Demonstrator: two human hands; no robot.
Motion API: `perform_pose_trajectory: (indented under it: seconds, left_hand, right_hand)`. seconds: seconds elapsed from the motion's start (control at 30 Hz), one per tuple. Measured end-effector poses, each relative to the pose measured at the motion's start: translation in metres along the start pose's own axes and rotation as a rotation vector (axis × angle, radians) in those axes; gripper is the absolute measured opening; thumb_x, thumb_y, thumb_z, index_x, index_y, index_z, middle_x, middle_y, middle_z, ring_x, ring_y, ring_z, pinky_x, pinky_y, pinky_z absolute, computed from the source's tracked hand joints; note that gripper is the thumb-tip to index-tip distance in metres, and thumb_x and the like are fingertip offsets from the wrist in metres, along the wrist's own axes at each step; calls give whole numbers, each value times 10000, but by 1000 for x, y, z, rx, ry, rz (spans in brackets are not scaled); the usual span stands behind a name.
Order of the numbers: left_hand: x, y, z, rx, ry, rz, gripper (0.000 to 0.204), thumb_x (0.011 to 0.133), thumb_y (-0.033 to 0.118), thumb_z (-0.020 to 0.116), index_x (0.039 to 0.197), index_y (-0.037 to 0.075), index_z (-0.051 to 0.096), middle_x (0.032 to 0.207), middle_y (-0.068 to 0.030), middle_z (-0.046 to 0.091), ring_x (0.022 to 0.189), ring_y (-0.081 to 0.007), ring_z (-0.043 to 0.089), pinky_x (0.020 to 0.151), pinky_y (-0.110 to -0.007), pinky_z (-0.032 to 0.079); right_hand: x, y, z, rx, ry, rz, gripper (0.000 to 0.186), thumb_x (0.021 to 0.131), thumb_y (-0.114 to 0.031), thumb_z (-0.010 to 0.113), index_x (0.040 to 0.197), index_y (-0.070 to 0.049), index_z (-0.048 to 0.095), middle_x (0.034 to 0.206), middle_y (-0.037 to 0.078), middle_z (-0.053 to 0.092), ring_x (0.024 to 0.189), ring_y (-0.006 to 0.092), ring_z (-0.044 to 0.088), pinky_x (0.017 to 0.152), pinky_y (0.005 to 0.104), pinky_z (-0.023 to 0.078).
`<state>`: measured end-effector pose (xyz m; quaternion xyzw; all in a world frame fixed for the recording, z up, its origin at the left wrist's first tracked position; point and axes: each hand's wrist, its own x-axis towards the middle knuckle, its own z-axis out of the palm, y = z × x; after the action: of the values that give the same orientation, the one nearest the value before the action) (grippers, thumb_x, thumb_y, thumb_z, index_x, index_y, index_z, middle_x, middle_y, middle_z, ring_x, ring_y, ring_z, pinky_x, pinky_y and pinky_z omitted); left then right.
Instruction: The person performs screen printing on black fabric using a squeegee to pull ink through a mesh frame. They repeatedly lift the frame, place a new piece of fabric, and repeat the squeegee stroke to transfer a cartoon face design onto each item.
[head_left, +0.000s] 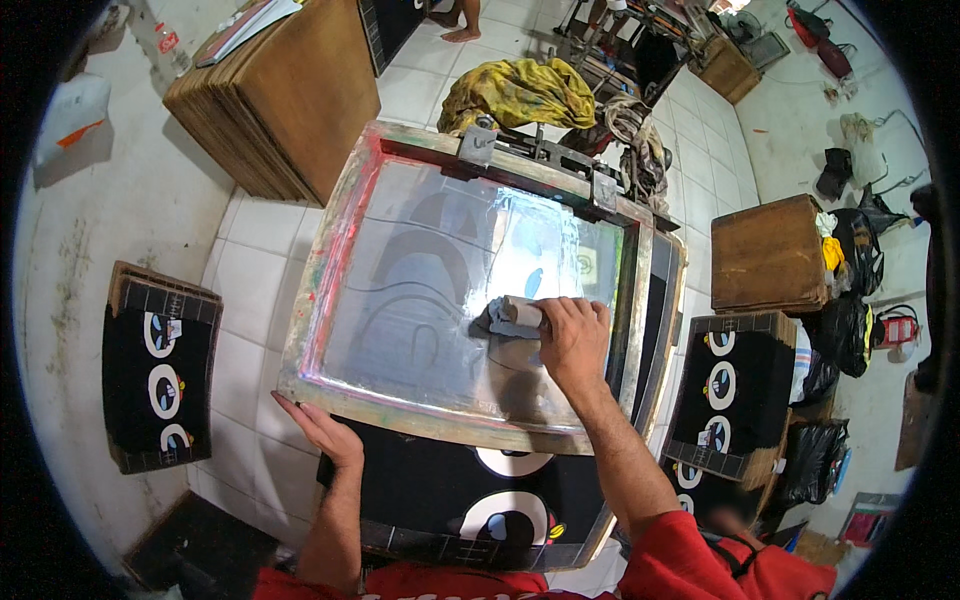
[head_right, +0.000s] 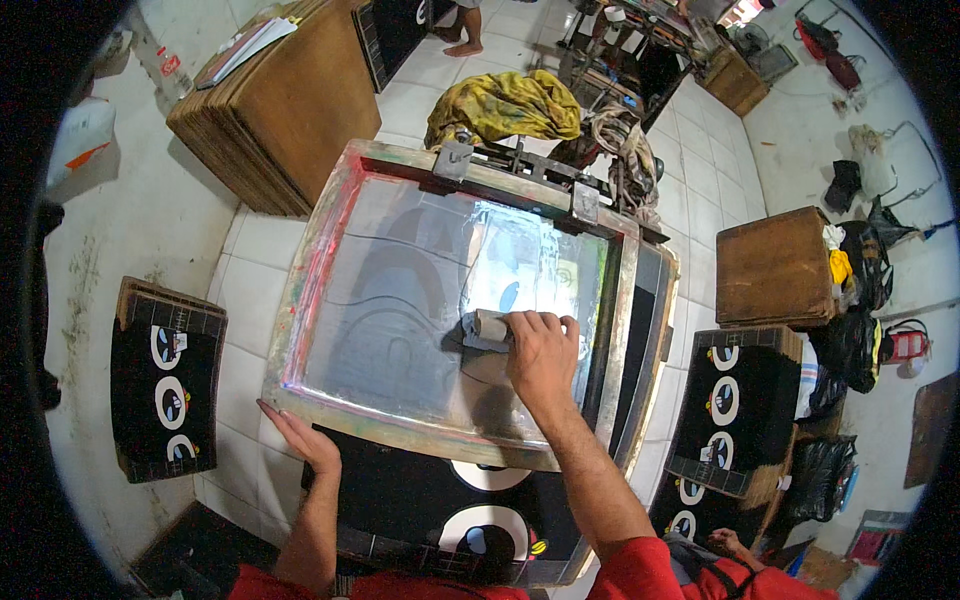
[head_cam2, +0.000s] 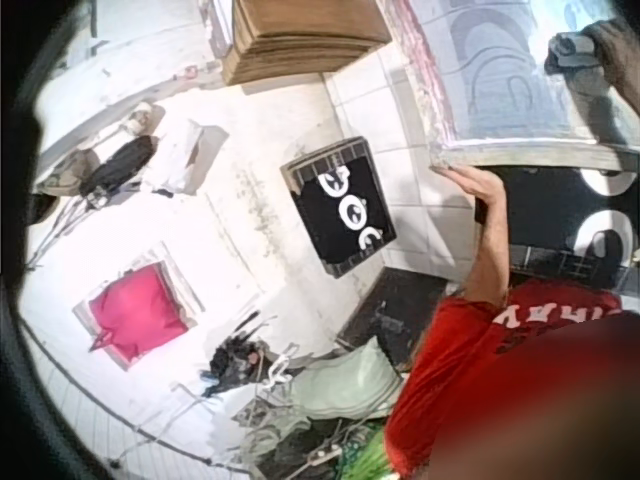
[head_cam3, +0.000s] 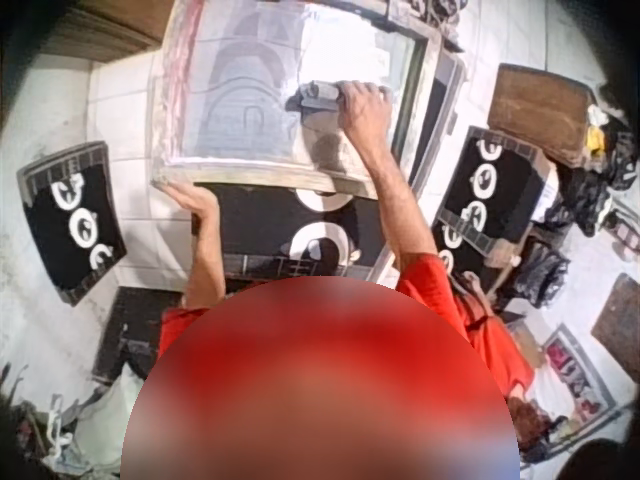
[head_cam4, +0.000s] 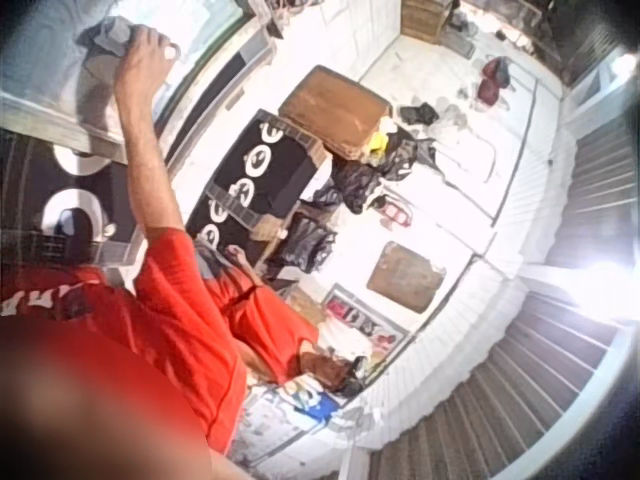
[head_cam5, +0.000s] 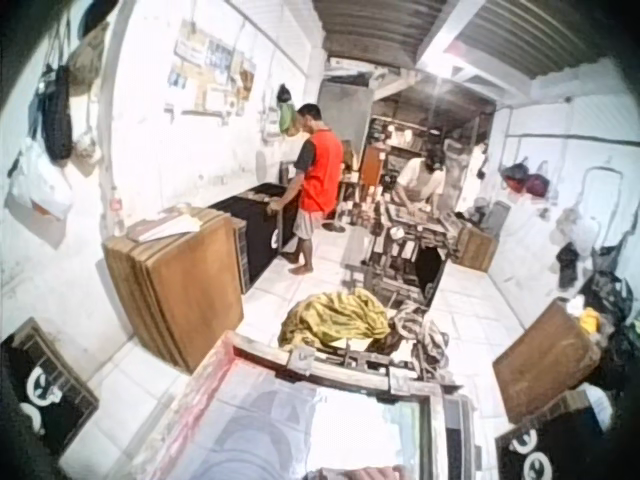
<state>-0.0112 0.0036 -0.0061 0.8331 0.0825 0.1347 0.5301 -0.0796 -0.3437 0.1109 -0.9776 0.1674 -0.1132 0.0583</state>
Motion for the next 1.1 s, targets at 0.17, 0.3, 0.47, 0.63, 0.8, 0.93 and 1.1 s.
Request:
perform_pose_trajectory:
  seconds: [0.17, 0.3, 0.47, 0.63, 0.8, 0.93, 1.1]
  left_hand:
    - [-5, -8, -3, -77, -32, 88, 628, 1130, 251, 282, 1601, -125, 106, 1688, -315, 87, 1585, -377, 132, 1294, -450, 118]
    - [-6, -7, -3, -83, -31, 121, 627, 1130, 249, 291, 1601, -123, 111, 1685, -320, 99, 1582, -387, 138, 1292, -457, 121]
    - [-7, -7, -3, -71, -27, 114, 623, 1130, 244, 296, 1598, -127, 121, 1681, -327, 110, 1578, -393, 156, 1287, -464, 129]
    - [-7, -10, -4, -49, -38, 131, 654, 1134, 295, 285, 1604, -123, 105, 1688, -313, 94, 1580, -378, 145, 1289, -461, 123]
    - [-7, -10, -4, -36, -20, 143, 643, 1123, 257, 312, 1595, -136, 122, 1676, -333, 121, 1573, -394, 171, 1284, -466, 140]
    - [-7, -8, -3, -36, -30, 134, 642, 1120, 253, 312, 1596, -133, 121, 1675, -336, 123, 1574, -398, 165, 1284, -465, 141]
    - [-8, -5, -3, -50, -26, 78, 635, 1119, 239, 317, 1601, -124, 118, 1677, -333, 125, 1575, -399, 168, 1280, -455, 155]
  right_hand:
    - [34, 13, -16, 95, -64, 59, 227, 803, -43, 710, 1021, -103, 689, 936, 63, 708, 924, 285, 654, 840, 438, 411]
    - [27, 9, -28, 113, -22, 74, 245, 790, -65, 754, 1023, -103, 688, 935, 67, 708, 920, 284, 655, 850, 438, 408]
    - [15, 4, -21, 88, -183, 36, 328, 729, -24, 747, 1038, -114, 683, 920, 58, 706, 906, 273, 661, 864, 443, 407]
    - [61, 34, -2, 49, -182, 73, 309, 760, -89, 763, 1061, -126, 702, 969, 61, 734, 931, 279, 683, 860, 466, 412]
    - [166, 80, 17, -95, -140, 74, 548, 763, -336, 859, 1245, -124, 706, 1025, 157, 762, 949, 372, 731, 831, 495, 559]
    - [179, 88, 28, -73, -157, 134, 563, 761, -311, 858, 1267, -122, 699, 1060, 159, 764, 993, 365, 731, 851, 488, 565]
    - [74, 38, 35, 2, 25, 132, 297, 731, -114, 821, 1002, -171, 713, 1001, 26, 705, 976, 284, 629, 807, 436, 427]
